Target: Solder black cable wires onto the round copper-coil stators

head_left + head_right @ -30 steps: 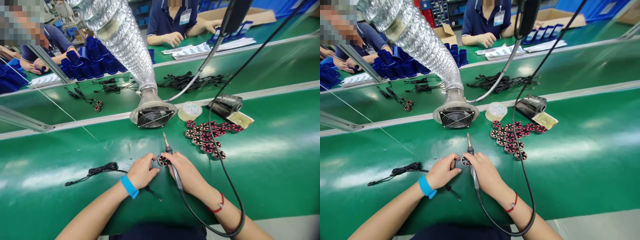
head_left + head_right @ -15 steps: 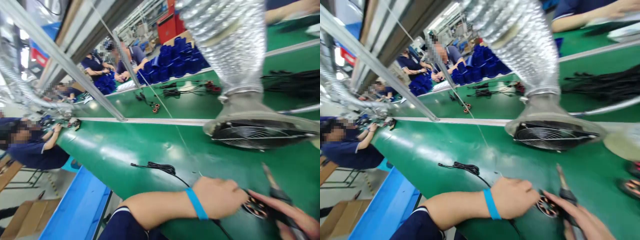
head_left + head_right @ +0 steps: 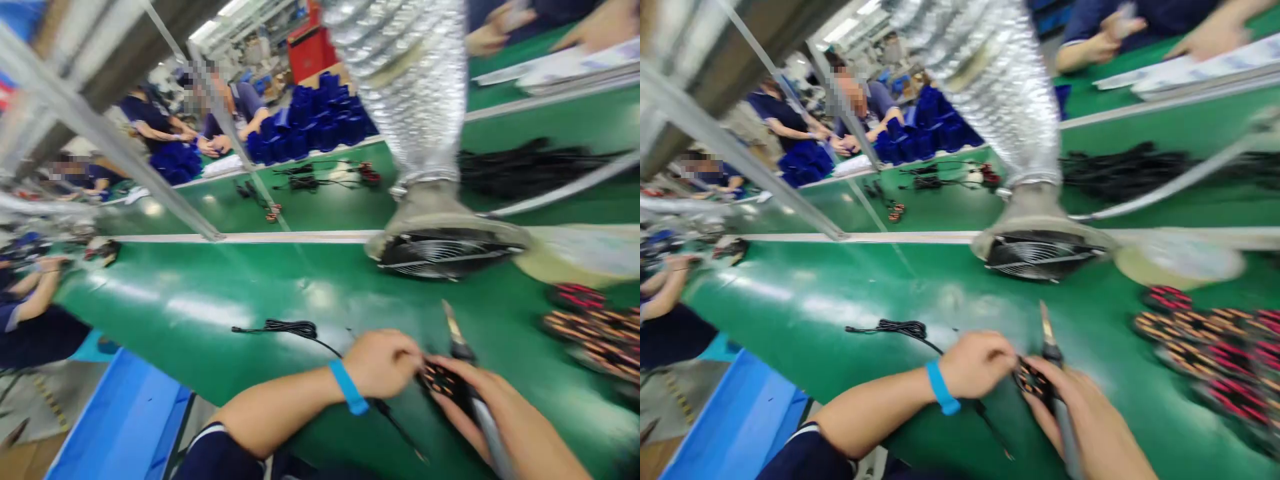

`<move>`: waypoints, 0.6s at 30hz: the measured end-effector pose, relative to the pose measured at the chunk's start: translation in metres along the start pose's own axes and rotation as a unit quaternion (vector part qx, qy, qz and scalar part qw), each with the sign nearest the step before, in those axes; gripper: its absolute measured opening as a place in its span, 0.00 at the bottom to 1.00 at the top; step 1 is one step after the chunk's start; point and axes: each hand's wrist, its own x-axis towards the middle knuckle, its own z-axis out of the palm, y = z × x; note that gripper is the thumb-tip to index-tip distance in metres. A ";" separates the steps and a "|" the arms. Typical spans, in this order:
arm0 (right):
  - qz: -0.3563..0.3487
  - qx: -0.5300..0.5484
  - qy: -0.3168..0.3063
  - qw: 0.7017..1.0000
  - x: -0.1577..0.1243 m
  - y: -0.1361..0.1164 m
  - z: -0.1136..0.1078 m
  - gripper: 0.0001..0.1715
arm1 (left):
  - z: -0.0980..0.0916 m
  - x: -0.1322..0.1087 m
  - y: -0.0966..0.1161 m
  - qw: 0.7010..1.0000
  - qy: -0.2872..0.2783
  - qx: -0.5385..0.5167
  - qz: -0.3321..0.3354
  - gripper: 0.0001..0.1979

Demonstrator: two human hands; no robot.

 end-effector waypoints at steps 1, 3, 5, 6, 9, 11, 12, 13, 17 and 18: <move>0.006 -0.008 -0.007 1.000 0.001 -0.004 -0.008 0.16 | -0.003 0.001 0.001 1.000 0.000 -0.026 -0.006 0.06; 0.036 -0.020 -0.004 0.999 0.005 -0.010 -0.018 0.15 | -0.010 0.005 0.000 0.997 0.010 -0.075 -0.024 0.07; 0.065 -0.027 0.012 0.997 0.009 -0.011 -0.023 0.16 | -0.014 0.011 -0.001 0.993 0.017 -0.106 -0.040 0.08; 0.072 -0.031 0.021 0.997 0.010 -0.010 -0.024 0.16 | -0.015 0.013 -0.001 0.992 0.013 -0.114 -0.047 0.09; 0.067 -0.057 0.029 0.996 0.009 -0.010 -0.026 0.17 | -0.012 0.012 0.002 0.991 -0.032 -0.117 -0.056 0.11; 0.048 -0.081 0.030 0.995 0.009 -0.010 -0.026 0.18 | -0.007 0.009 0.005 0.990 -0.083 -0.096 -0.053 0.12; 0.036 -0.091 0.032 0.995 0.009 -0.010 -0.026 0.18 | -0.005 0.008 0.006 0.990 -0.105 -0.077 -0.049 0.13; 0.023 -0.098 0.032 0.994 0.008 -0.010 -0.025 0.17 | -0.003 0.007 0.007 0.990 -0.120 -0.052 -0.043 0.12; 0.003 -0.091 -0.002 0.996 -0.002 -0.008 -0.024 0.15 | 0.003 0.003 0.012 0.993 -0.113 0.014 -0.024 0.08; 0.007 -0.080 -0.002 0.997 -0.005 -0.007 -0.023 0.15 | 0.006 0.002 0.012 0.994 -0.110 0.012 -0.022 0.08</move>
